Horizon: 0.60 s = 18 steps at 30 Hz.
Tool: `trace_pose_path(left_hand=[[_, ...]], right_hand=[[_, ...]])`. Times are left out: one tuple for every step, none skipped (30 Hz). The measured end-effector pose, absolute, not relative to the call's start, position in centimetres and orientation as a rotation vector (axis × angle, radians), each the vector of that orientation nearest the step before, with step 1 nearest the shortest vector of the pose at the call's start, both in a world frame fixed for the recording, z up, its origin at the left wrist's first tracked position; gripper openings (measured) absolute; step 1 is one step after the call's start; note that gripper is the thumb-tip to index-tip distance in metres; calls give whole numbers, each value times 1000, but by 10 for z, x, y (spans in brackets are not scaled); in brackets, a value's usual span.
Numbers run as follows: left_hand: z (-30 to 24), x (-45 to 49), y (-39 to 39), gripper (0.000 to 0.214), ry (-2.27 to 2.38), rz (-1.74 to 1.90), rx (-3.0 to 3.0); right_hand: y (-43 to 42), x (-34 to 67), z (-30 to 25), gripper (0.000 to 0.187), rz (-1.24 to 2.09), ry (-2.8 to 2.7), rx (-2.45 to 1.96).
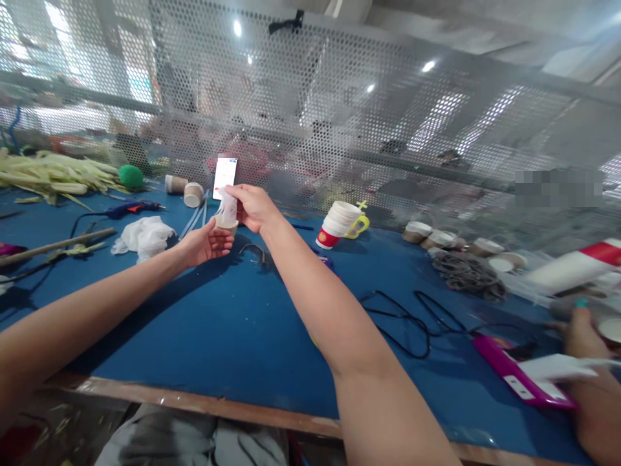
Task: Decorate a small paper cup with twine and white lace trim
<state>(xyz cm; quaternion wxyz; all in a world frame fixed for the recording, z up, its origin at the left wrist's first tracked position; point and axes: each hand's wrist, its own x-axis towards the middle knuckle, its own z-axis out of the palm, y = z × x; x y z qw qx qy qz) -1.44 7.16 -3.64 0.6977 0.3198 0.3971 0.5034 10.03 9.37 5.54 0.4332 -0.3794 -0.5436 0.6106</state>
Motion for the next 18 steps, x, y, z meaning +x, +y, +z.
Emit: trace_pose_path(left_hand=[[-36,-14,71,45,890,1125,710],[-35,-15,71,44,893,1124,706],[-35,-15,70,44,892,1120,702],[-34,-15,68,45,886,1107,696],[-33,-14,67,47,872,1083,690],[-33,-13,65,50,851,1048,687],[-33,-12,63,52,831,1007,689],[-33,-10,61,54,820,968,703],[-33,-8,59,55,823,946,741],[-32,-6,56,54,833,944,799],[-31,-3,54,50,846,962,864],[-30,-1,51,45,848,999,936],[-27,0,48,40,827,1038,1011],[-25,2,45,35,781,1065,1080],[-22,2,42,33,715,1065,1144],[-19,3,38,35,646,1021,1195],[-16,3,34,38,588,953,1227],[-13,2,30,40,545,874,1240]], right_hand=[[90,102,59,22,1536,-1369,-911],[85,105,62,23,1551,-1386,-882],[79,108,64,23,1566,-1406,-856],[72,112,65,23,1582,-1426,-833],[65,117,65,23,1593,-1435,-823],[58,122,63,20,1605,-1437,-828],[51,127,61,16,1621,-1439,-850],[45,132,58,14,1650,-1438,-869],[39,137,55,12,1694,-1437,-882],[34,142,53,11,1741,-1440,-891],[30,147,51,11,1792,-1448,-894],[27,152,50,9,1842,-1458,-896],[24,157,49,7,1888,-1472,-898],[22,161,49,5,1925,-1491,-901],[21,165,49,3,1950,-1513,-908],[19,170,50,3,1963,-1540,-919],[18,174,50,5,1963,-1568,-936],[17,178,49,7,1953,-1594,-957]])
